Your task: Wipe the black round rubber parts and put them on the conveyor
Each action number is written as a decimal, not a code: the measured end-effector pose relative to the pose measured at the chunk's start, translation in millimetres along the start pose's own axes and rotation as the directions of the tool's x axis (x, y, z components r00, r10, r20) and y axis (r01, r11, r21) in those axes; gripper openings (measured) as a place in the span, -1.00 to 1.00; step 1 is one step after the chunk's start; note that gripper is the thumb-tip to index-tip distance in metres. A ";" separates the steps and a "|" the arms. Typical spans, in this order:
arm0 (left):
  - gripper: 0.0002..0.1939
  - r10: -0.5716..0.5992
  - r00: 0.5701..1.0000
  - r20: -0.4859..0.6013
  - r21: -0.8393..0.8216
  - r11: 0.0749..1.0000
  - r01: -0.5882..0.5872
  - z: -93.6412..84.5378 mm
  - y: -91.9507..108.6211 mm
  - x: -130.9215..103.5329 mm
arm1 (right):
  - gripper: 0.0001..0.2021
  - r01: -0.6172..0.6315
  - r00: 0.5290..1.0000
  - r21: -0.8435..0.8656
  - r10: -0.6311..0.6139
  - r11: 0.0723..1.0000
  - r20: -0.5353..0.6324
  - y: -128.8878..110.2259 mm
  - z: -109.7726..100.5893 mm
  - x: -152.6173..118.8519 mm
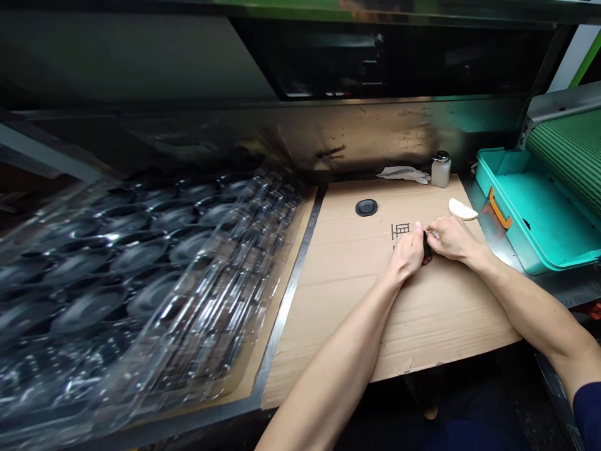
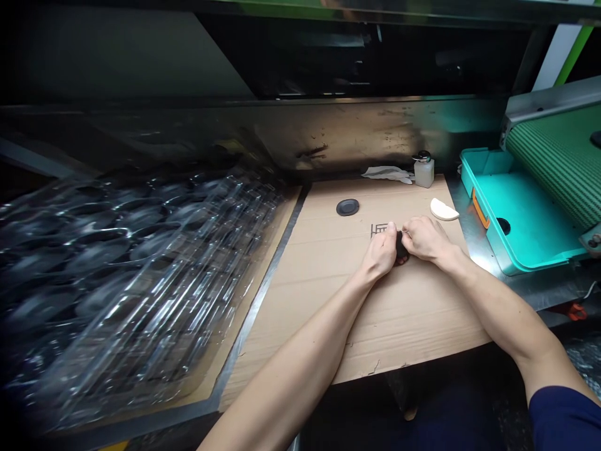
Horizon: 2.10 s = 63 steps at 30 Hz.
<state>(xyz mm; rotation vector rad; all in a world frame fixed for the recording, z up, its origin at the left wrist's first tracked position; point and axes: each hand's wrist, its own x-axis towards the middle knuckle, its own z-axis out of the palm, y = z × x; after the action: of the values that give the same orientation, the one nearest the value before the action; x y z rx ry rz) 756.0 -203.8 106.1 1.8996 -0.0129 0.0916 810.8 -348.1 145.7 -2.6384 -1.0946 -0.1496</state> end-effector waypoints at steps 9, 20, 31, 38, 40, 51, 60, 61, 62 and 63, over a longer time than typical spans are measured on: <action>-0.21 0.007 1.000 -0.020 0.001 1.000 -0.007 -0.1 1.8 -2.3 | -0.76 -0.004 1.000 0.045 0.005 0.999 -0.008 0.9 0.2 -0.2; -0.26 -0.296 0.954 -0.033 -0.462 0.851 0.249 -3.5 1.6 7.7 | -0.74 -0.058 0.998 0.177 0.063 0.982 -0.027 11.6 4.5 -1.6; -0.33 -0.585 0.790 0.180 -0.899 0.228 0.374 -38.3 14.1 21.3 | -0.73 -0.101 0.994 0.166 0.107 0.981 -0.025 18.9 16.7 0.4; -0.25 -0.516 0.834 0.196 -0.882 0.278 0.379 -37.2 11.2 16.6 | -0.72 -0.084 0.993 0.150 0.094 0.985 -0.067 25.3 19.7 0.0; -0.23 -0.489 0.850 0.196 -0.875 0.305 0.377 -37.2 11.6 14.2 | -0.72 -0.073 0.992 0.140 0.086 0.987 -0.091 27.3 20.1 0.3; -0.45 -0.320 0.932 0.171 -0.876 0.384 0.293 -35.8 9.1 9.0 | -0.54 -0.362 0.886 -0.048 0.327 0.931 -0.329 47.2 7.6 -0.6; -0.56 -0.336 0.941 0.045 -0.921 0.351 0.169 -25.0 5.4 14.2 | -0.63 0.027 0.973 0.116 0.001 0.993 -0.230 17.1 7.4 0.5; -0.56 -0.341 0.939 0.046 -0.926 0.338 0.168 -23.7 5.3 14.8 | -0.63 0.127 0.976 0.131 -0.100 0.983 -0.191 6.0 8.6 -1.0; -0.55 -0.346 0.937 0.047 -0.930 0.328 0.168 -22.8 5.1 15.3 | -0.63 0.176 0.976 0.124 -0.156 0.977 -0.152 -3.1 10.0 -2.6; -0.55 -0.353 0.935 0.041 -0.932 0.324 0.163 -22.3 4.8 15.5 | -0.63 0.177 0.979 0.098 -0.165 0.979 -0.122 -9.7 11.2 -4.0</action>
<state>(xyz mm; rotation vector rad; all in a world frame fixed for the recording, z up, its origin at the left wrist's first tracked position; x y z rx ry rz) 769.9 -183.8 118.9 0.6768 0.3119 0.0104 800.9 -341.0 136.3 -2.4076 -1.2535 -0.2648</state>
